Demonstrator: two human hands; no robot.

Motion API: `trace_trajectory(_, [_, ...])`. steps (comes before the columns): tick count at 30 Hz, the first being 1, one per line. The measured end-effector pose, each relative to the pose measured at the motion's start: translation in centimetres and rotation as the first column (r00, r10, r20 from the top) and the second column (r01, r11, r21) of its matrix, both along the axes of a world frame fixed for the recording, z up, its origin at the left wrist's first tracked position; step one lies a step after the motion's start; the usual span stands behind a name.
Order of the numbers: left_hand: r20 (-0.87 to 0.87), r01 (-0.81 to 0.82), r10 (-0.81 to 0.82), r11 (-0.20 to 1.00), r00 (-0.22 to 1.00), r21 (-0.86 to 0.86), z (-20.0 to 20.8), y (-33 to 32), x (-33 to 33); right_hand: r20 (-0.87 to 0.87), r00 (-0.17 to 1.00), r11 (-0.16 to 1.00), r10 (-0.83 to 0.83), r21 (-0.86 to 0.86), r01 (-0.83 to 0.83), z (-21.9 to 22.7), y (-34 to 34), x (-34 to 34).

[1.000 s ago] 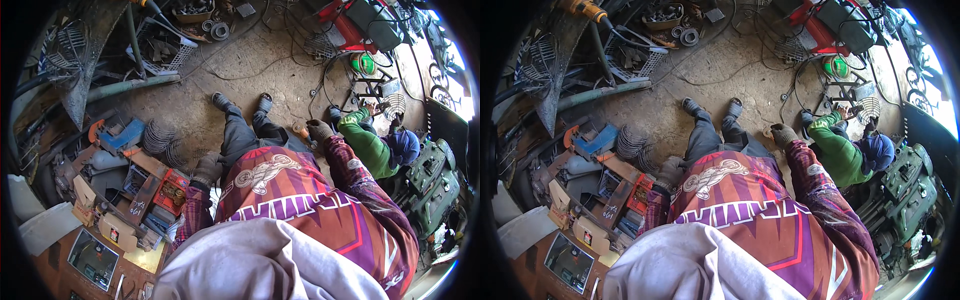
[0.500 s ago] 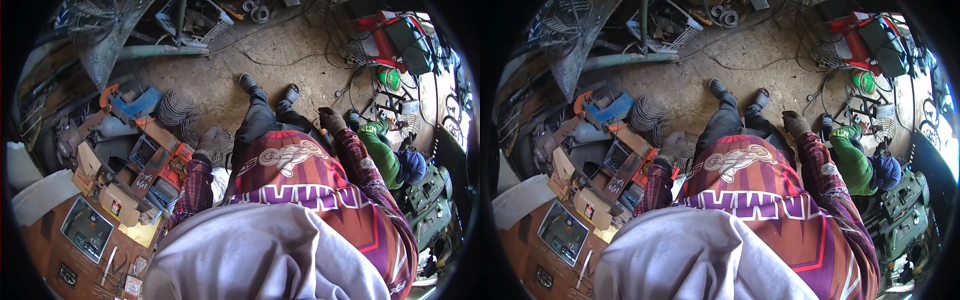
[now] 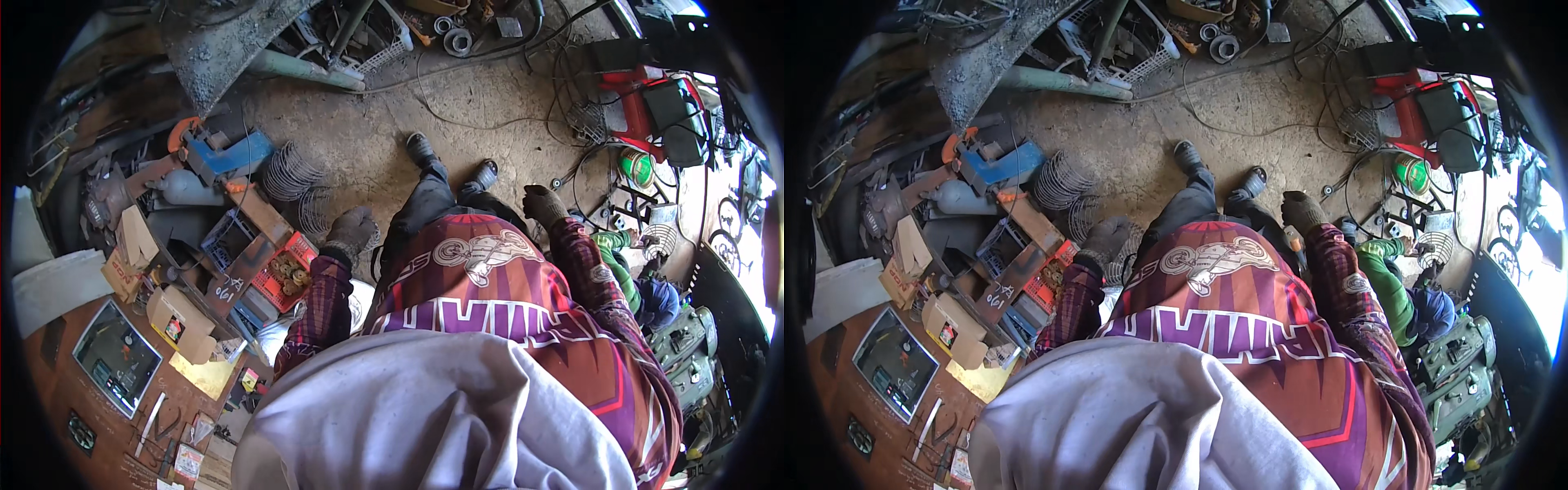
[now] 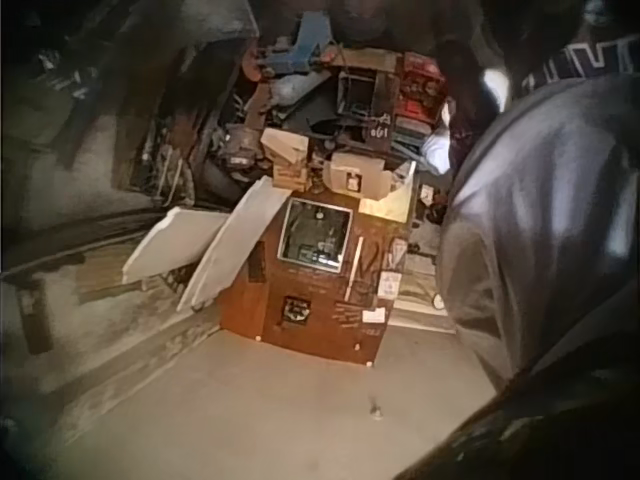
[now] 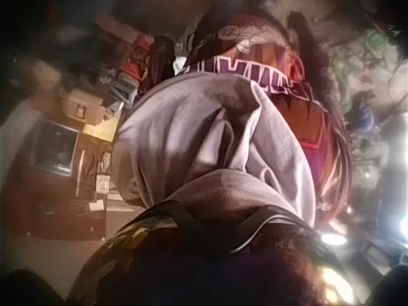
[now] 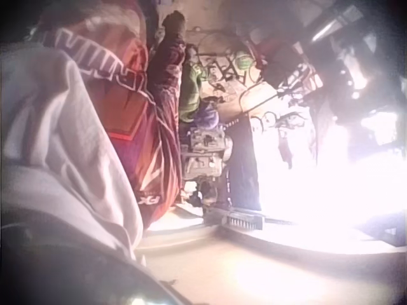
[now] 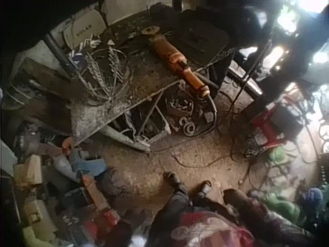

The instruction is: The person aligns a metal rod against a wire frame structure on a workbench and then uses a welding tool to fuse the pieces together.

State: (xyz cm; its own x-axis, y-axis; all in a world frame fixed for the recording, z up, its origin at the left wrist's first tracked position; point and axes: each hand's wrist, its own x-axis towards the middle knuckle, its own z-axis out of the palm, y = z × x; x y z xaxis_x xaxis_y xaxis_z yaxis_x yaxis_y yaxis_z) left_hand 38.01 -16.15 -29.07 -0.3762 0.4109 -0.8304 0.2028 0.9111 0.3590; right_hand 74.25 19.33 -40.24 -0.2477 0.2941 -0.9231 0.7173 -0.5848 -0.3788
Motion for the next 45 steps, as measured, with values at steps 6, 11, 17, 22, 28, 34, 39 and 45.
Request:
trace_trajectory(6, [-0.278, 0.071, 0.059, 0.898, 0.959, 0.435, 2.3, 4.5, -5.5, 0.096, 0.979, 0.969, 0.177, 0.155, -0.191, 2.0, -0.3, -3.9])
trace_trajectory(11, [-0.577, 0.374, 0.116, 0.656, 0.809, 0.656, 13.0, 16.6, -10.4, 0.224, 0.955, 0.845, 0.197, 0.455, -0.281, 0.8, -1.8, -3.6])
trace_trajectory(17, [-0.831, 0.663, 0.23, 0.511, 0.507, 0.546, 21.1, 29.0, -13.8, 0.251, 0.946, 0.859, 0.204, 0.417, -0.296, 3.6, -0.1, -7.7])
trace_trajectory(22, [-0.759, 0.377, 0.251, 0.748, 0.6, 0.546, 17.0, 33.7, -19.1, 0.296, 0.905, 0.848, 0.306, 0.347, -0.401, -3.6, 0.3, -6.6])
trace_trajectory(28, [-0.965, 0.399, -0.003, 0.911, 0.261, 0.105, 15.4, 33.8, -20.0, 0.398, 0.8, 0.754, 0.448, 0.312, -0.578, -3.4, 5.6, -5.7])
trace_trajectory(34, [-0.995, 0.32, -0.057, 0.947, 0.084, -0.027, 14.5, 32.3, -20.3, 0.337, 0.763, 0.759, 0.552, 0.176, -0.626, -4.9, 8.1, -5.5])
trace_trajectory(39, [-0.996, 0.274, -0.09, 0.958, 0.014, -0.083, 14.5, 33.4, -21.4, 0.297, 0.803, 0.798, 0.516, 0.174, -0.577, -6.5, 8.6, -4.3])
trace_trajectory(45, [-0.994, 0.242, -0.101, 0.965, -0.029, -0.105, 14.9, 33.5, -21.9, 0.287, 0.864, 0.85, 0.413, 0.219, -0.479, -6.7, 8.3, -3.5])
